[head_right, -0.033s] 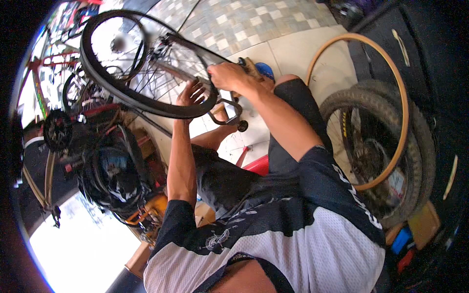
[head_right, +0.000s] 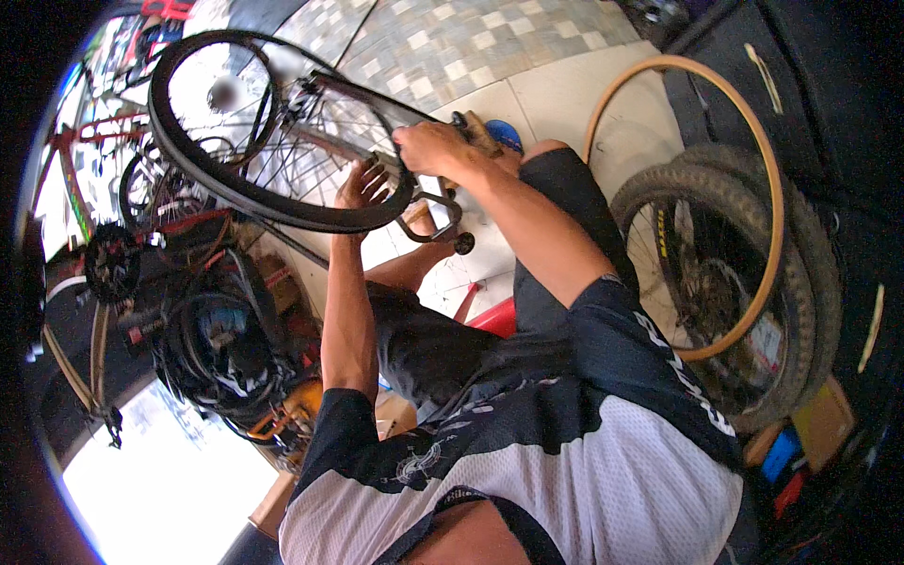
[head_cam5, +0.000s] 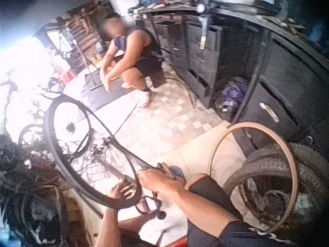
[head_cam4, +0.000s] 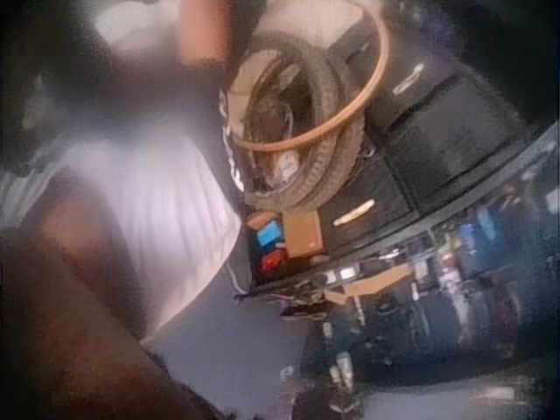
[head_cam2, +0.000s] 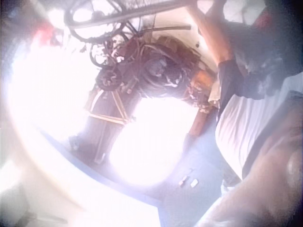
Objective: The person works on a bicycle wheel mounted on a truing stand, using a spoke wrench to adjust spokes and rotate the wheel. The person continues to make incremental spoke adjustments while periodically spinning the wheel to check alignment.
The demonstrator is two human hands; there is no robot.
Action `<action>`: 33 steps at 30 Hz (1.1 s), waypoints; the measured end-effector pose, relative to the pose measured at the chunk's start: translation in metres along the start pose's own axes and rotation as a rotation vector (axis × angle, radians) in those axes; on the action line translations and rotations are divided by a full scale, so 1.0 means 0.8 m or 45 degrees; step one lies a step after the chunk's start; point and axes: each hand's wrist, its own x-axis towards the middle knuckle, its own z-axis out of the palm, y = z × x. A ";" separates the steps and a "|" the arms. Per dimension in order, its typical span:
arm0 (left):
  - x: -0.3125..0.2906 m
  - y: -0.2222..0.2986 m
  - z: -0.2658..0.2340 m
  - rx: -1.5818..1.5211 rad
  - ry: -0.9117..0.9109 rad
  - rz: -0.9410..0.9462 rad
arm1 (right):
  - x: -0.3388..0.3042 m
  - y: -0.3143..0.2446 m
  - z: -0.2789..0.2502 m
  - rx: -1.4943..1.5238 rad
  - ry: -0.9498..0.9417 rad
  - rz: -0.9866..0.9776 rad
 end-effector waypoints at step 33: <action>-0.073 0.193 -0.027 0.213 -0.064 0.390 | -0.018 0.024 -0.016 0.102 0.012 0.083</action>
